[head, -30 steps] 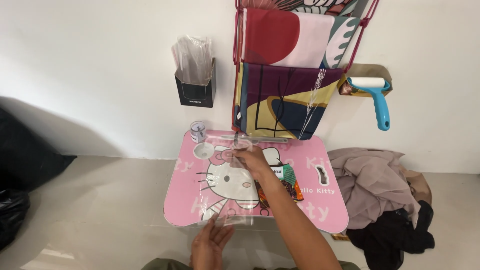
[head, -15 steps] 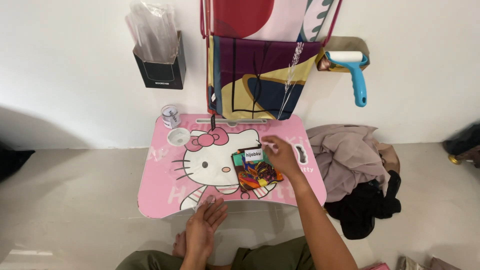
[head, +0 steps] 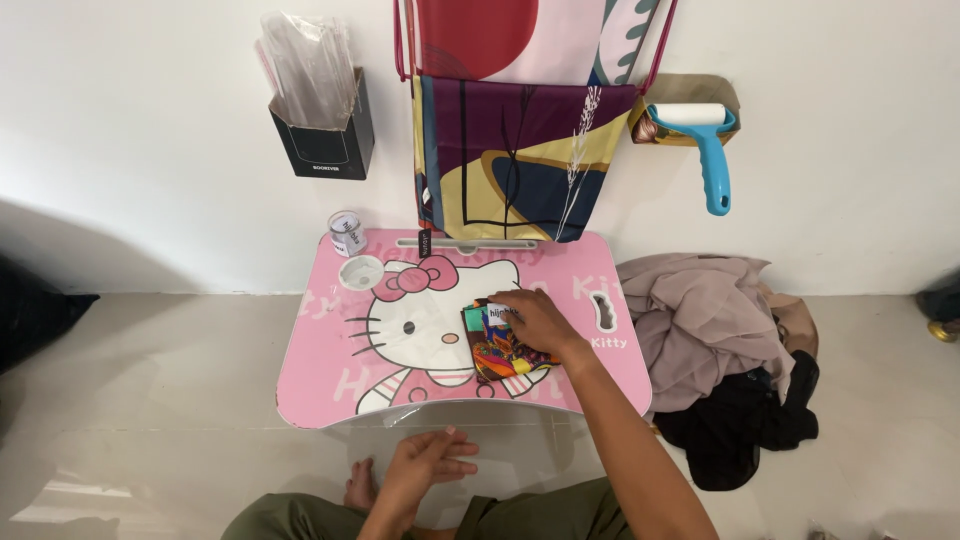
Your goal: Cleaning a scarf with a lint roller, folding it, and placing it into a plastic bag for packaging.
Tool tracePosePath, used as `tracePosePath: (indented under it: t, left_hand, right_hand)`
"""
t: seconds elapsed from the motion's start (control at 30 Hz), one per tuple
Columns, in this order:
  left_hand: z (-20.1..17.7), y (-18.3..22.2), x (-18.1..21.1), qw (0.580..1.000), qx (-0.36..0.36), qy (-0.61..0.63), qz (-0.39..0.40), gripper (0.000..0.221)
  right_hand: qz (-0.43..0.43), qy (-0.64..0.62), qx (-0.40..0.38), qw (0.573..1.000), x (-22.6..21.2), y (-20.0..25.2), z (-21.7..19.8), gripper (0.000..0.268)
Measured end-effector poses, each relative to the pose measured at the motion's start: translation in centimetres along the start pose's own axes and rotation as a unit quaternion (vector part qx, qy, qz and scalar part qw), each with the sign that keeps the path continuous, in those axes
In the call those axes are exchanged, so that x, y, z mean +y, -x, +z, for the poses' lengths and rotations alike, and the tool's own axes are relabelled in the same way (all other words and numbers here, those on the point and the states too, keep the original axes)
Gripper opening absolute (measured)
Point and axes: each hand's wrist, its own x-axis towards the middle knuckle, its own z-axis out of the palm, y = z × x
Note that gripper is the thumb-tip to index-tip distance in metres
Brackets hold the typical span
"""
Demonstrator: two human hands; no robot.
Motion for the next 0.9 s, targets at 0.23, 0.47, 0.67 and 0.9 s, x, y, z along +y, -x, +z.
tracePosePath:
  t: [0.23,0.47,0.67,0.9]
  left_hand:
    - [2.8,-3.1,-2.1,0.755,0.071,-0.355,0.547,0.028]
    - [5.1,-8.2,-0.7,0.485,0.092,-0.604,0.626,0.062]
    - [4.7,-9.4,-1.8,0.447,0.087,-0.629,0.631,0.07]
    - [3.8,-10.1,-0.9,0.429,0.051,-0.637,0.638,0.058]
  right_hand:
    - [-0.042,0.034,0.02,0.998,2.0,0.5,1.7,0.046]
    - [-0.018,-0.016,0.082,0.996,1.3,2.2,2.1,0.042]
    - [0.019,0.004,0.11,0.994,0.7,4.5,1.6,0.044]
    - [-0.023,0.023,0.086,0.996,-3.4,10.7,-1.4,0.082]
